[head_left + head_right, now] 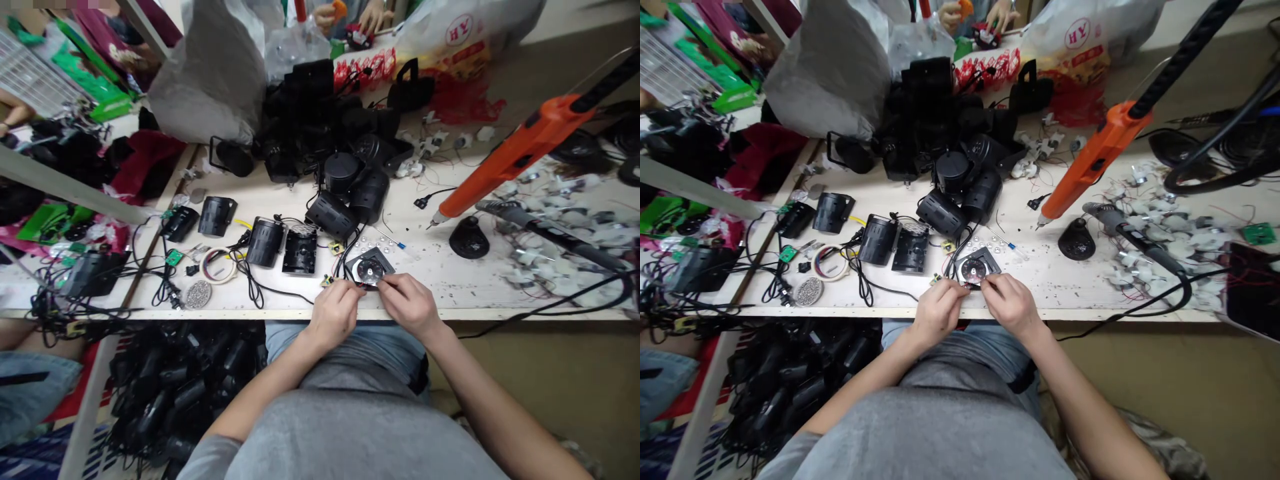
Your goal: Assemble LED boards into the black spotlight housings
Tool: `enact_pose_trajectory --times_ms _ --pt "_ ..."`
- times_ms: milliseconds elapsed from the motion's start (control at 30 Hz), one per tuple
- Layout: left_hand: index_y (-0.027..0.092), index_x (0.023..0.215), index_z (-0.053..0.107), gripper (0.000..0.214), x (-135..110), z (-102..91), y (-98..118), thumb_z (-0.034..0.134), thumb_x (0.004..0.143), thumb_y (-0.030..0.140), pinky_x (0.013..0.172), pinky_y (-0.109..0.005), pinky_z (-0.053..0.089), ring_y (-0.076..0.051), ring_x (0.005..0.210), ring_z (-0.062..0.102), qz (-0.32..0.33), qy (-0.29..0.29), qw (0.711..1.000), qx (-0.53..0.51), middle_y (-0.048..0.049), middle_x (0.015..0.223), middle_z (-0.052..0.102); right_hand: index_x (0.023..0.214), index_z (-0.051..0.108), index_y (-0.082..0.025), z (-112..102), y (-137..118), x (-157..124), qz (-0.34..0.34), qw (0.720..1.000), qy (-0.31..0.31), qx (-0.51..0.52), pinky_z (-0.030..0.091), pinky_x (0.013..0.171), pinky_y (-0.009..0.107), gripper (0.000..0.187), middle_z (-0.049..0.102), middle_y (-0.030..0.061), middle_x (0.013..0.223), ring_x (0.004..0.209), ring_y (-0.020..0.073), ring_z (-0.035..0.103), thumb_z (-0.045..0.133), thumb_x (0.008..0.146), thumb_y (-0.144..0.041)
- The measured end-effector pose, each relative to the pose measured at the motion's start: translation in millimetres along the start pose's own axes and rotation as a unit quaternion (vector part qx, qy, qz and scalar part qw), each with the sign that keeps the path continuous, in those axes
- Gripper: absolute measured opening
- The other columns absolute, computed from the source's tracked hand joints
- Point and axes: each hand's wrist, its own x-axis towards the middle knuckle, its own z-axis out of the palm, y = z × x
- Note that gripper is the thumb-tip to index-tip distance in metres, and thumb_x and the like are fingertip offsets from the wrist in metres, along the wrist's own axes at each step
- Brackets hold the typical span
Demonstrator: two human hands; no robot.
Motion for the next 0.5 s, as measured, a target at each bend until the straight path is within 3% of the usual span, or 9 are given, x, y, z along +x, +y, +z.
enact_pose_trajectory --times_ms 233,300,400,467,500 --pt "0.018 0.096 0.065 0.012 4 3.6 4 0.053 0.099 0.020 0.071 -0.028 0.053 -0.017 0.078 0.066 -0.046 0.030 0.998 0.016 -0.0048 0.084 0.070 0.101 0.068 -0.018 -14 -7 4 0.067 0.997 0.003 0.033 0.060 0.069 0.029 0.021 0.069 0.0066 0.088 0.080 0.0176 0.068 0.061 0.088 -0.004" --pt "0.019 0.095 0.066 0.014 4 4.4 4 0.053 0.099 0.021 0.072 -0.028 0.053 -0.017 0.079 0.067 -0.047 0.033 0.998 0.010 -0.0047 0.084 0.070 0.102 0.068 -0.020 -22 -1 1 0.175 0.980 0.076 0.057 0.060 0.065 0.031 0.021 0.068 0.0058 0.088 0.076 0.0179 0.068 0.067 0.085 -0.006" --pt "0.019 0.096 0.067 0.013 2 5.8 4 0.055 0.099 0.023 0.072 -0.029 0.054 -0.017 0.079 0.067 -0.044 0.035 0.998 -0.002 -0.0052 0.085 0.070 0.119 0.061 -0.022 -34 29 -13 0.338 0.905 0.240 0.093 0.057 0.054 0.030 0.034 0.066 0.0058 0.098 0.066 0.0153 0.065 0.071 0.087 -0.017" --pt "0.019 0.096 0.068 0.012 1 6.9 4 0.057 0.099 0.024 0.073 -0.029 0.054 -0.017 0.079 0.067 -0.044 0.039 0.998 -0.009 -0.0053 0.085 0.070 0.131 0.052 -0.025 -41 62 -24 0.355 0.885 0.275 0.122 0.061 0.062 0.033 0.041 0.063 0.0084 0.113 0.076 0.0164 0.066 0.065 0.092 -0.021" --pt "0.019 0.096 0.068 0.013 0 7.4 4 0.057 0.098 0.025 0.072 -0.028 0.054 -0.017 0.079 0.066 -0.050 0.040 0.998 -0.011 -0.0054 0.086 0.069 0.134 0.049 -0.026 -43 80 -30 0.338 0.888 0.288 0.123 0.060 0.066 0.033 0.041 0.061 0.0094 0.119 0.084 0.0174 0.065 0.061 0.095 -0.023"
